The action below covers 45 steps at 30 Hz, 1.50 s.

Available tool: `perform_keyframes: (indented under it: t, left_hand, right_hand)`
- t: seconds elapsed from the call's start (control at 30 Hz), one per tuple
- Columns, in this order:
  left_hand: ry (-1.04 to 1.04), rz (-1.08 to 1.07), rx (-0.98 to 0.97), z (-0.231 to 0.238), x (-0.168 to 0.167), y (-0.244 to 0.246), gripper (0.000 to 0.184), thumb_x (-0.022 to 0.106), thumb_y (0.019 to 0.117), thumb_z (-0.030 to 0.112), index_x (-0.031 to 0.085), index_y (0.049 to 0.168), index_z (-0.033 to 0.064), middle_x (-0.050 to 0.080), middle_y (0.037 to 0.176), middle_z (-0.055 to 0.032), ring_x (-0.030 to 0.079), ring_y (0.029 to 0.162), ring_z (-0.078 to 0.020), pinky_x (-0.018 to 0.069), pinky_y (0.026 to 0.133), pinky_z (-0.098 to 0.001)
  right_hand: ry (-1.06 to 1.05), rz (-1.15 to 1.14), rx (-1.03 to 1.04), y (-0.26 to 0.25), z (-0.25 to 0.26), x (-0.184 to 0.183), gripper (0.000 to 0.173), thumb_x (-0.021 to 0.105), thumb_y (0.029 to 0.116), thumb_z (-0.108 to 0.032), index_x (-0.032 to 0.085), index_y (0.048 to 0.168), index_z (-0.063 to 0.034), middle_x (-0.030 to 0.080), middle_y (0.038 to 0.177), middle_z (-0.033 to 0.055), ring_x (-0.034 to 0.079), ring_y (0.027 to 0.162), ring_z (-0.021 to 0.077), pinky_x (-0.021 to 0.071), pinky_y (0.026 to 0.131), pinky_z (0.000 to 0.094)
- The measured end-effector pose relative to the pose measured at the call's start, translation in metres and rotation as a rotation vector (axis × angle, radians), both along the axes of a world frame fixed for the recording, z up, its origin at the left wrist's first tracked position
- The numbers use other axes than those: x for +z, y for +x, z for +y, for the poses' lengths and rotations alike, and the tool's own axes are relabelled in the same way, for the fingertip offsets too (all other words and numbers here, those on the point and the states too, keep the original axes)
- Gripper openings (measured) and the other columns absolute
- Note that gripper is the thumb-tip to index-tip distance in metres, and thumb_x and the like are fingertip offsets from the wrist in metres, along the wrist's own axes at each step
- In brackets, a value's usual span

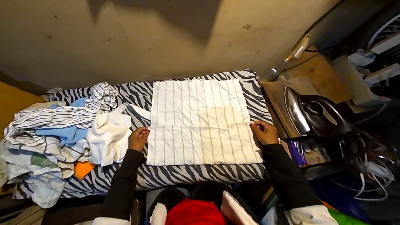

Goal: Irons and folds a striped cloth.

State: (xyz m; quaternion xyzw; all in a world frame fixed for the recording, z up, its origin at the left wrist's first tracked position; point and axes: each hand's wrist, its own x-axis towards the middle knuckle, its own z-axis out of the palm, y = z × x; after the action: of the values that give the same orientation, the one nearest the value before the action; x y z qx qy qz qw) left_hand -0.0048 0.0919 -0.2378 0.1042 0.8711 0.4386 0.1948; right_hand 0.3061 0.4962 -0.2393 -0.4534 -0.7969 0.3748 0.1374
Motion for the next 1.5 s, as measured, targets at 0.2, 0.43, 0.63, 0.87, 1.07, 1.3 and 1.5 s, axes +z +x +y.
perform_keyframes:
  t: [0.2,0.43,0.63,0.87,1.07,1.3,1.5]
  left_hand:
    - [0.012,-0.001,0.021,0.001,-0.002,-0.001,0.022,0.063,0.1013,0.013,0.066,0.117,-0.0011,0.069,0.092,-0.0082,0.058,0.063,-0.0065,0.0504,0.061,-0.0257]
    - [-0.003,0.009,0.033,0.002,-0.001,0.001,0.021,0.064,0.1011,0.014,0.067,0.116,-0.0003,0.069,0.09,-0.0067,0.058,0.062,-0.0059,0.0506,0.061,-0.0254]
    - [-0.007,0.019,0.044,0.002,-0.005,0.0,0.021,0.064,0.1013,0.015,0.068,0.116,0.0001,0.069,0.089,-0.0065,0.057,0.062,-0.0065,0.0495,0.061,-0.0265]
    - [-0.028,0.047,0.032,0.002,-0.004,0.001,0.023,0.064,0.1012,0.016,0.068,0.117,-0.0003,0.069,0.09,-0.0087,0.058,0.063,-0.0092,0.0511,0.062,-0.0298]
    - [-0.014,0.054,0.052,0.003,-0.006,0.002,0.021,0.064,0.1007,0.015,0.068,0.115,0.0004,0.069,0.086,-0.0055,0.055,0.06,-0.0054,0.0484,0.059,-0.026]
    - [-0.134,0.167,0.019,0.004,-0.004,0.005,0.023,0.063,0.1009,0.015,0.068,0.119,0.0011,0.07,0.095,-0.0103,0.063,0.072,-0.0149,0.0525,0.07,-0.0346]
    - [-0.199,0.711,-0.408,0.036,0.005,0.08,0.05,0.055,0.1003,0.027,0.057,0.142,0.0,0.052,0.149,-0.0259,0.044,0.142,-0.0473,0.0346,0.115,-0.0657]
  right_hand:
    - [0.017,0.007,0.0,0.0,0.001,-0.002,0.03,0.064,0.1018,-0.019,0.068,0.117,0.0066,0.069,0.099,0.0215,0.063,0.086,0.0262,0.0505,0.085,0.0461]
    - [0.023,-0.006,-0.016,-0.001,0.0,-0.002,0.03,0.063,0.1026,-0.021,0.069,0.116,0.0052,0.069,0.097,0.0203,0.063,0.084,0.0252,0.0503,0.084,0.0466]
    - [0.029,-0.003,-0.028,-0.002,-0.004,0.0,0.029,0.062,0.1035,-0.02,0.068,0.117,0.0055,0.069,0.098,0.0204,0.063,0.085,0.025,0.0505,0.084,0.0459]
    - [0.046,-0.009,-0.013,-0.002,-0.005,-0.001,0.031,0.061,0.1035,-0.022,0.068,0.117,0.0053,0.069,0.096,0.0206,0.064,0.086,0.0284,0.0505,0.085,0.0498]
    - [0.066,-0.021,-0.036,-0.004,-0.008,0.0,0.03,0.062,0.1032,-0.021,0.069,0.116,0.0047,0.069,0.097,0.0202,0.064,0.086,0.0279,0.0497,0.084,0.0495]
    - [0.156,-0.043,-0.027,-0.001,-0.011,0.003,0.033,0.061,0.1032,-0.02,0.065,0.125,0.005,0.068,0.108,0.0246,0.065,0.096,0.0351,0.0503,0.089,0.0536]
    - [0.617,0.075,0.436,-0.018,-0.084,0.025,0.064,0.032,0.1082,-0.043,0.054,0.146,0.0045,0.052,0.151,0.0276,0.04,0.145,0.0535,0.0278,0.119,0.0709]
